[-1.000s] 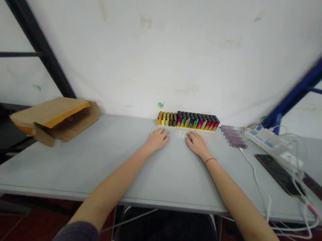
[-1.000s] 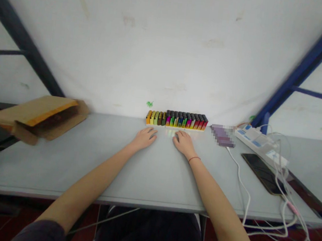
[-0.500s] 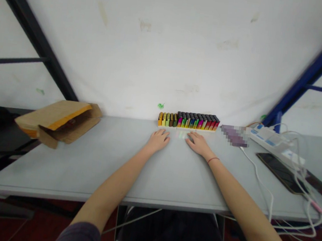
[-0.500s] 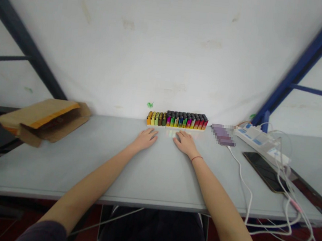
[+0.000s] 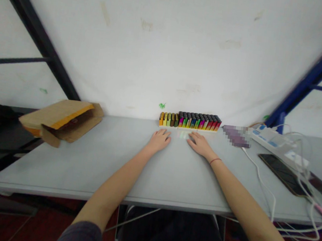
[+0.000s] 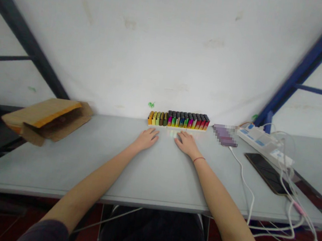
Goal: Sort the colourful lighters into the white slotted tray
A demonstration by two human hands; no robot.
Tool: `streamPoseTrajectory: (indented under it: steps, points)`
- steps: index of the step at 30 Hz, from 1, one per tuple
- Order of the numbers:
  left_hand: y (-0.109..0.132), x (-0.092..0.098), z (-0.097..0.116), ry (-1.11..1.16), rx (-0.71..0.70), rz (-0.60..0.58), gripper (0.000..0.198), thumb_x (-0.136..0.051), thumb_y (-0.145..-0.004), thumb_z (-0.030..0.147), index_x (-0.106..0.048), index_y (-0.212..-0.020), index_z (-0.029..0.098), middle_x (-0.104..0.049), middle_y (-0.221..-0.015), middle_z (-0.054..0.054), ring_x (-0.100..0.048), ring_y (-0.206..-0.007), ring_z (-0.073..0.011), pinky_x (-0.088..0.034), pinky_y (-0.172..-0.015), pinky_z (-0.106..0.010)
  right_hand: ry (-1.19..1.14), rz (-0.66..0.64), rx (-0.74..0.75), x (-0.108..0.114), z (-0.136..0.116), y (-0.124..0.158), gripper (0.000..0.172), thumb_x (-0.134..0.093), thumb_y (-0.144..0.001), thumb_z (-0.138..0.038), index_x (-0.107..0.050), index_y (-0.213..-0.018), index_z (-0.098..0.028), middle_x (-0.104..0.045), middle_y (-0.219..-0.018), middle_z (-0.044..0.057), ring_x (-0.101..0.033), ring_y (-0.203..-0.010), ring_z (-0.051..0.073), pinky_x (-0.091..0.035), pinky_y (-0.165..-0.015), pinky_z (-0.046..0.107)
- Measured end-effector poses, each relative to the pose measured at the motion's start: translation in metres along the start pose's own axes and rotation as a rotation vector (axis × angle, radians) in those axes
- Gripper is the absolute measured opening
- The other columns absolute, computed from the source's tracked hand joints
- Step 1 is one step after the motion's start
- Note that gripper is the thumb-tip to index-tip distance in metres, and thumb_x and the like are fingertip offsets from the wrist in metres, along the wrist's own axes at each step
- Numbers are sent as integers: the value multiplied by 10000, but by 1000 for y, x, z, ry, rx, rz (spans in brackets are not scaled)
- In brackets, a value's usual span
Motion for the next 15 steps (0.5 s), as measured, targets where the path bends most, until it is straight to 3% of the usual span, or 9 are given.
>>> streamPoseTrajectory:
  steps: [4, 6, 9, 12, 15]
  points:
    - [0, -1, -1, -2, 6, -1, 492, -363, -1067, 348, -557, -1500, 218, -485, -1626, -127, -428, -1513, -244, -344, -1242, -438, -39, 30, 16, 3, 0, 1, 449, -519, -1024, -382, -671, -1368, -136, -598, -1525, 194, -540, -1430, 328, -413, -1179, 469]
    - [0, -1, -2, 0, 11, 2, 489, -364, -1066, 347, -561, -1496, 220, -488, -1625, -124, -430, -1512, -242, -344, -1242, -435, -68, 71, -6, 10, 9, 2, 392, -552, -996, -378, -722, -1274, -161, -680, -1429, 169, -601, -1358, 320, -429, -1161, 457]
    - [0, 0, -2, 3, 10, 8, 488, -366, -1065, 347, -565, -1493, 223, -495, -1620, -123, -441, -1501, -244, -347, -1240, -431, -84, 215, -287, 30, 57, 6, 285, -571, -935, -307, -760, -1075, -145, -776, -1174, 181, -690, -1180, 341, -481, -1091, 467]
    - [0, 0, -1, 2, 8, 12, 481, -376, -1064, 342, -571, -1488, 225, -501, -1614, -120, -454, -1489, -244, -351, -1236, -423, -196, 423, -649, 50, 116, 21, 413, -630, -832, -237, -687, -1192, -42, -728, -1214, 274, -681, -1180, 386, -508, -1050, 485]
    - [0, 0, -2, -2, 14, 13, 472, -384, -1066, 343, -573, -1485, 236, -506, -1610, -109, -453, -1490, -237, -354, -1234, -412, -239, 455, -681, 57, 142, 15, 585, -663, -761, -194, -602, -1314, -12, -680, -1305, 312, -664, -1219, 397, -502, -1052, 512]
Point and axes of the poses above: each hand's wrist, its own y-axis away from the middle knuckle, its own x-axis out of the back of the hand, z = x × y, the point moved 9 cm from there along -y, towards the middle knuckle
